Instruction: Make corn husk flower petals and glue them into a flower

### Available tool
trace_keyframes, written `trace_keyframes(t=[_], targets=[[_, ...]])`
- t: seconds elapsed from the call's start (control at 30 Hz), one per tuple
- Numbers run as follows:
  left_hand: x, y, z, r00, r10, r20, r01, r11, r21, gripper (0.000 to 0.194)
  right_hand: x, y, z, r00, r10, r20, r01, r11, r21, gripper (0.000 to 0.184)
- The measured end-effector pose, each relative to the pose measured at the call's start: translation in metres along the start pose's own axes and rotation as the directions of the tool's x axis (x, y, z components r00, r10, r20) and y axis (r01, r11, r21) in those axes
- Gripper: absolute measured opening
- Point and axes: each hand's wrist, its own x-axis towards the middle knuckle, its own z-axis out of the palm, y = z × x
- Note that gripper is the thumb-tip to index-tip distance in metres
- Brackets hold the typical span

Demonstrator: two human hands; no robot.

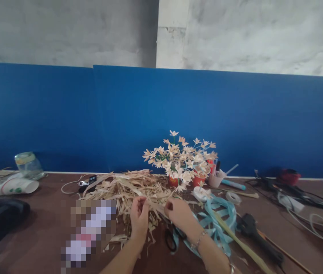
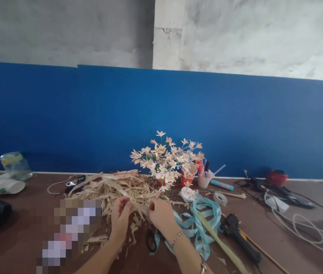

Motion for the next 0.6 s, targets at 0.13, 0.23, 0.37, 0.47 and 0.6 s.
trace_keyframes(t=[0.13,0.23,0.37,0.47,0.6], targets=[[-0.002,-0.002,0.004,0.992,-0.059,0.112,0.054,0.998,0.041,0.029,0.003,0.009,-0.006,0.998,-0.042,0.04,0.037,0.992,0.12,0.018],[-0.005,-0.003,0.003,0.995,-0.023,0.101,0.021,0.999,0.024,0.034,0.003,0.004,-0.001,0.995,-0.097,-0.005,0.098,0.993,0.059,0.02],[-0.007,-0.001,0.0,0.999,0.054,-0.001,-0.054,0.998,-0.039,0.036,0.022,-0.026,0.01,0.932,-0.323,-0.164,0.331,0.943,0.023,0.028],[-0.007,-0.003,-0.002,0.994,0.056,-0.097,-0.065,0.994,-0.089,0.037,0.056,-0.056,0.02,0.857,-0.469,-0.215,0.486,0.873,0.035,0.032],[-0.004,-0.009,-0.002,0.985,0.035,-0.168,-0.057,0.99,-0.126,0.037,0.103,-0.085,0.039,0.8,-0.598,-0.038,0.599,0.801,0.01,0.027]])
